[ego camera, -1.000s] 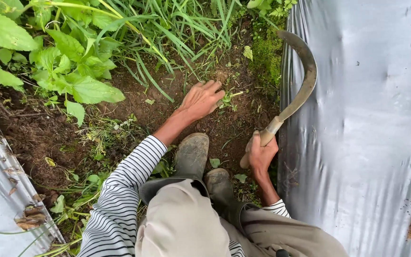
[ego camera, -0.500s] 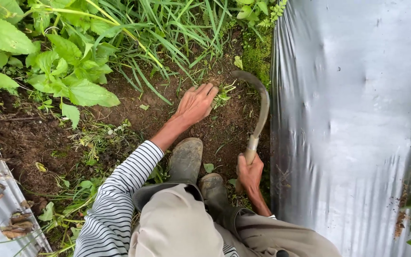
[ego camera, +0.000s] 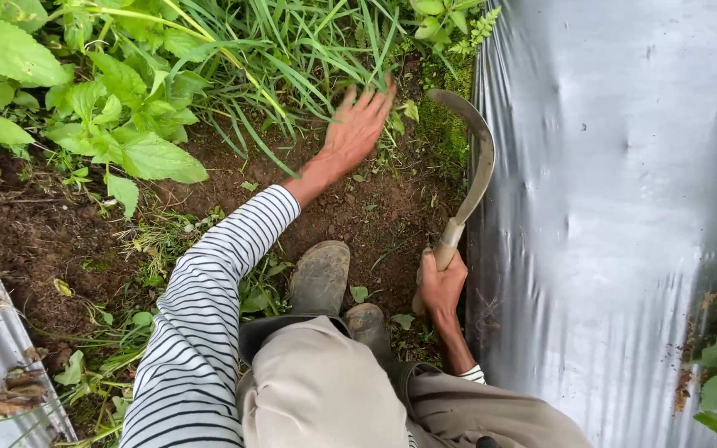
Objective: The person uses a sickle to cut weeds at the base and pulls them out by hand, gathering the removed plants into a pile. The person works along a narrow strip of soil bordered by plastic sheeting, repeatedly cutting and clearing vegetation.
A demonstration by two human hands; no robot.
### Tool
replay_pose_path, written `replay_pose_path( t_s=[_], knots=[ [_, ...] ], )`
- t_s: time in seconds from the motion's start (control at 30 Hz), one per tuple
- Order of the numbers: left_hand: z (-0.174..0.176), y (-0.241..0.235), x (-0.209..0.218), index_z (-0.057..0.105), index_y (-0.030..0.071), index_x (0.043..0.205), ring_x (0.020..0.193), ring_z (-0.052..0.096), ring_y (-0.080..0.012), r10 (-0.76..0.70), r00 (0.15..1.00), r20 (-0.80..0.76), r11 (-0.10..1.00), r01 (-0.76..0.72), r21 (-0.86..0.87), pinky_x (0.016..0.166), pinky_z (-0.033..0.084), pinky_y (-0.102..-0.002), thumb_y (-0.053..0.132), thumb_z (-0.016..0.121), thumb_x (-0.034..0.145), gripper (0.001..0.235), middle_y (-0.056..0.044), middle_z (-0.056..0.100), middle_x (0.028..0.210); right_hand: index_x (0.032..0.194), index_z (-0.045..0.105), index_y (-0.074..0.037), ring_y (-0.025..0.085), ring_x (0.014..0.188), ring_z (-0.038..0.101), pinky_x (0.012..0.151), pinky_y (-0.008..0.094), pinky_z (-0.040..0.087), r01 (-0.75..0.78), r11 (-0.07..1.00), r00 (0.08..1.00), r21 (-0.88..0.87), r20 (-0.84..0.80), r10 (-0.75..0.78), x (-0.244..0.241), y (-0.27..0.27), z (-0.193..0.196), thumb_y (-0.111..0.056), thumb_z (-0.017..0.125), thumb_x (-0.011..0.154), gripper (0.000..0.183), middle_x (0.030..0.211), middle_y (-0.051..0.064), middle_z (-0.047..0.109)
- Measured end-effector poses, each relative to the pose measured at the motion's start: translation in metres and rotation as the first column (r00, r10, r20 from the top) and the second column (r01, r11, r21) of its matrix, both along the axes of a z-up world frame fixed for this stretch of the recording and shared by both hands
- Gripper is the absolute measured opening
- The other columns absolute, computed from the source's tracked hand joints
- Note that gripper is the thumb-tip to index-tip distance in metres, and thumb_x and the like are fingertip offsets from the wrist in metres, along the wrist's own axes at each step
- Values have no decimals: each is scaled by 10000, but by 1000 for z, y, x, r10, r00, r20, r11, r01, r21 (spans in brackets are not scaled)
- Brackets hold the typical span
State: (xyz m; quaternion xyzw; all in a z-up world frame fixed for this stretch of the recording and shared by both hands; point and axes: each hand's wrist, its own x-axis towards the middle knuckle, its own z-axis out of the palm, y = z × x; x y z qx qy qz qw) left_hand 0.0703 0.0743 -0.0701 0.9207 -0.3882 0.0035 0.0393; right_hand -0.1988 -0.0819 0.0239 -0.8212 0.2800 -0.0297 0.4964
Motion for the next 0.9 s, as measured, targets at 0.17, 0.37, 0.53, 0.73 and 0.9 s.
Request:
replay_pose_path(
  t_s=[0.17,0.37,0.53,0.73,0.9],
  knots=[
    [-43,8,34,586,68,1137,873,590,-223,244,954,173,886,-292,360,861,510,-389,197,387,1072,246,-109,635,920,867,548,-73,132,448,515,379,315,464,38,974,991,223,-137,-8,45,14,-1,-161,631,940,141,594,43,566],
    [-61,31,30,507,105,777,225,263,-125,202,967,-157,979,-200,29,235,231,-220,178,356,1161,419,12,184,427,865,524,-94,100,461,481,368,259,451,58,915,998,399,-30,-50,73,31,-36,-57,557,955,103,642,-5,546],
    [-62,50,9,558,147,941,454,616,-147,172,961,-216,965,-208,-158,442,479,-300,87,632,877,115,-50,660,712,805,564,-3,124,364,515,332,302,452,30,933,998,359,-62,-8,49,32,-37,-24,592,936,135,482,72,535],
    [-19,62,-22,561,68,993,501,639,-304,148,855,-496,861,-358,-361,491,505,-427,21,583,851,151,-148,658,731,823,558,-30,115,373,468,340,298,454,60,859,997,508,-68,-29,47,40,-27,-35,563,946,124,499,33,501],
    [9,101,-33,604,41,1046,590,638,-320,192,660,-726,684,-620,-384,639,547,-448,39,501,987,119,-178,656,781,796,577,-29,150,354,510,339,330,452,63,908,995,414,-92,-27,40,35,-45,-24,598,909,115,474,69,527]
  ],
)
